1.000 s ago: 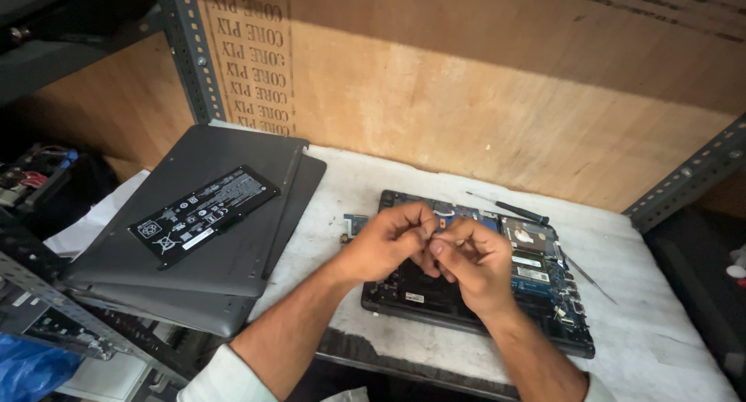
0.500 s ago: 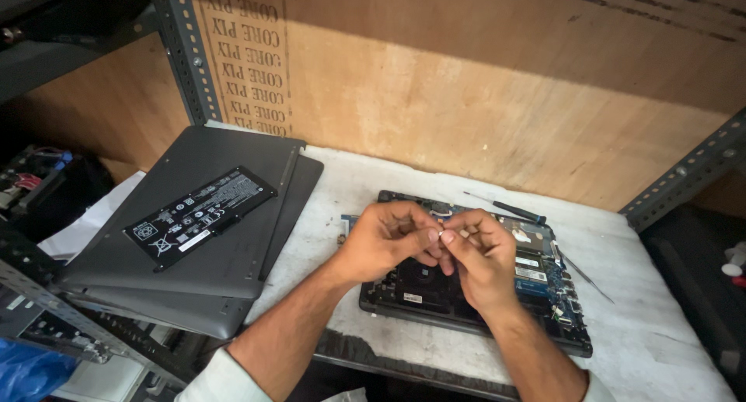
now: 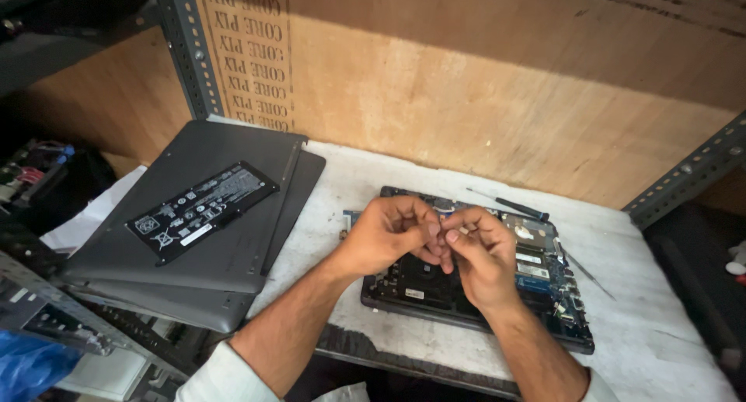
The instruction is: The person works on a disassembled laptop at a workbench, removing a RAM module from the motherboard by hand, unscrewing and prying components with a screwdriver and a metal spudger, and handling small screws and internal parts.
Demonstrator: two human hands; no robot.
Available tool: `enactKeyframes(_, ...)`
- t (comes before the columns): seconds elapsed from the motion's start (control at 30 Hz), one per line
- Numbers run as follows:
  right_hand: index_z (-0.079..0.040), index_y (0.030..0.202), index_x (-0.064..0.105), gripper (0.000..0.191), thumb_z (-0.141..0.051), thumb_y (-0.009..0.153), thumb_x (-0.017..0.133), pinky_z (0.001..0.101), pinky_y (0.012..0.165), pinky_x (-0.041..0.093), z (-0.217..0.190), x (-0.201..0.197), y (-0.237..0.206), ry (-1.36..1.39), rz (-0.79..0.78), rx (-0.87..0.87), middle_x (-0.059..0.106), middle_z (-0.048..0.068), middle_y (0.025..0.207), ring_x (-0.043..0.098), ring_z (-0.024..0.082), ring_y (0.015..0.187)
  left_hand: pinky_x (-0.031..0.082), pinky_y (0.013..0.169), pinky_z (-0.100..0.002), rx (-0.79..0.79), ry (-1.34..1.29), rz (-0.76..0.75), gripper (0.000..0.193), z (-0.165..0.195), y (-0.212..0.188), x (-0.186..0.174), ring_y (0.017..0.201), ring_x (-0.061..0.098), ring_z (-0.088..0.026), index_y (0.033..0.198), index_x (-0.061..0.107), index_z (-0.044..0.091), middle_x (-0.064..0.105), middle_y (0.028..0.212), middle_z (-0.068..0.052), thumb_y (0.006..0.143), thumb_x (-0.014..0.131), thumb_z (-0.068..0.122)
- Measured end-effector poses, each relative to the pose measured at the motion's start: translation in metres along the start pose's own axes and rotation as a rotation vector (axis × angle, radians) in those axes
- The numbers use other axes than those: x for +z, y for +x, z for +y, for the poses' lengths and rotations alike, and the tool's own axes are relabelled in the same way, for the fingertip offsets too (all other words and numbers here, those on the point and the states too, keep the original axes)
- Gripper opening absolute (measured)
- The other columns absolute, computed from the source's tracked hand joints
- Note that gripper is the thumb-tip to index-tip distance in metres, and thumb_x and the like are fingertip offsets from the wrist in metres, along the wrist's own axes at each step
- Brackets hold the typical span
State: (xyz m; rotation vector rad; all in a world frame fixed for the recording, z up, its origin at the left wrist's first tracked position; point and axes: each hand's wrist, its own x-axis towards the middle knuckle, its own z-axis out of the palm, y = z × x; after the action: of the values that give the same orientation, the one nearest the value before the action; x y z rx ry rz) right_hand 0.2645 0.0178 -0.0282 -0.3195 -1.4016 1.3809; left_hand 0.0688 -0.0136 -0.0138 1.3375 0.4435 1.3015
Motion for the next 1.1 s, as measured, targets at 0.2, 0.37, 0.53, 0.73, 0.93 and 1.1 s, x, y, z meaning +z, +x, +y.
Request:
enactKeyframes(0.2, 0.007, 0.107, 0.064, 0.015, -0.003, 0.095, 0.06, 0.0285, 0.055, 0.049, -0.002, -0.001, -0.002, -0.015, -0.016, 0.023, 0.07, 0.015, 0.09, 0.065, 0.018, 0.071, 0.065, 0.072, -0.035, -0.045, -0.002, -0.029, 0.016, -0.004, 0.0, -0.004, 0.081, 0.075, -0.022, 0.103, 0.06, -0.003, 0.07, 0.089, -0.012, 0.107, 0.056, 0.011)
enactKeyframes(0.37, 0.006, 0.107, 0.065, 0.014, -0.003, 0.098, 0.06, 0.0278, 0.056, 0.049, -0.005, 0.001, -0.001, -0.027, -0.023, 0.033, 0.069, 0.014, 0.088, 0.064, 0.017, 0.071, 0.063, 0.072, -0.032, -0.053, 0.053, -0.052, 0.015, 0.0, -0.002, -0.004, 0.083, 0.072, -0.018, 0.106, 0.059, -0.002, 0.067, 0.092, -0.009, 0.106, 0.055, 0.013)
enactKeyframes(0.53, 0.005, 0.109, 0.066, 0.012, 0.002, 0.097, 0.066, 0.0266, 0.056, 0.049, -0.009, 0.01, 0.001, -0.158, -0.011, 0.003, 0.07, 0.011, 0.093, 0.063, 0.013, 0.071, 0.064, 0.073, -0.031, -0.03, 0.161, -0.041, 0.017, 0.005, -0.001, -0.006, 0.083, 0.07, -0.014, 0.106, 0.06, -0.003, 0.065, 0.092, -0.006, 0.107, 0.055, 0.014)
enactKeyframes(0.73, 0.003, 0.109, 0.07, 0.016, 0.001, 0.094, 0.073, 0.0232, 0.052, 0.048, -0.02, 0.025, 0.004, -0.4, 0.054, -0.016, 0.071, 0.008, 0.094, 0.061, 0.01, 0.064, 0.065, 0.073, -0.032, -0.036, 0.225, 0.029, 0.018, 0.007, 0.0, -0.01, 0.088, 0.069, -0.013, 0.108, 0.064, -0.002, 0.068, 0.096, -0.005, 0.105, 0.06, 0.015)
enactKeyframes(0.93, 0.003, 0.107, 0.073, 0.014, 0.003, 0.094, 0.074, 0.0209, 0.053, 0.051, -0.034, 0.039, 0.002, -0.803, 0.031, -0.308, 0.068, 0.007, 0.099, 0.063, 0.008, 0.067, 0.067, 0.072, -0.034, -0.081, 0.183, 0.03, 0.02, 0.009, 0.003, -0.014, 0.088, 0.07, -0.014, 0.108, 0.065, -0.003, 0.069, 0.095, -0.006, 0.103, 0.062, 0.017)
enactKeyframes(1.1, 0.003, 0.105, 0.073, 0.01, 0.003, 0.095, 0.074, 0.0232, 0.061, 0.053, -0.034, 0.042, 0.002, -0.943, 0.048, -0.445, 0.068, 0.008, 0.098, 0.065, 0.011, 0.072, 0.067, 0.07, -0.034, -0.109, 0.122, 0.063, 0.021, 0.006, 0.005, -0.012, 0.085, 0.071, -0.017, 0.106, 0.065, -0.004, 0.07, 0.092, -0.008, 0.102, 0.062, 0.016)
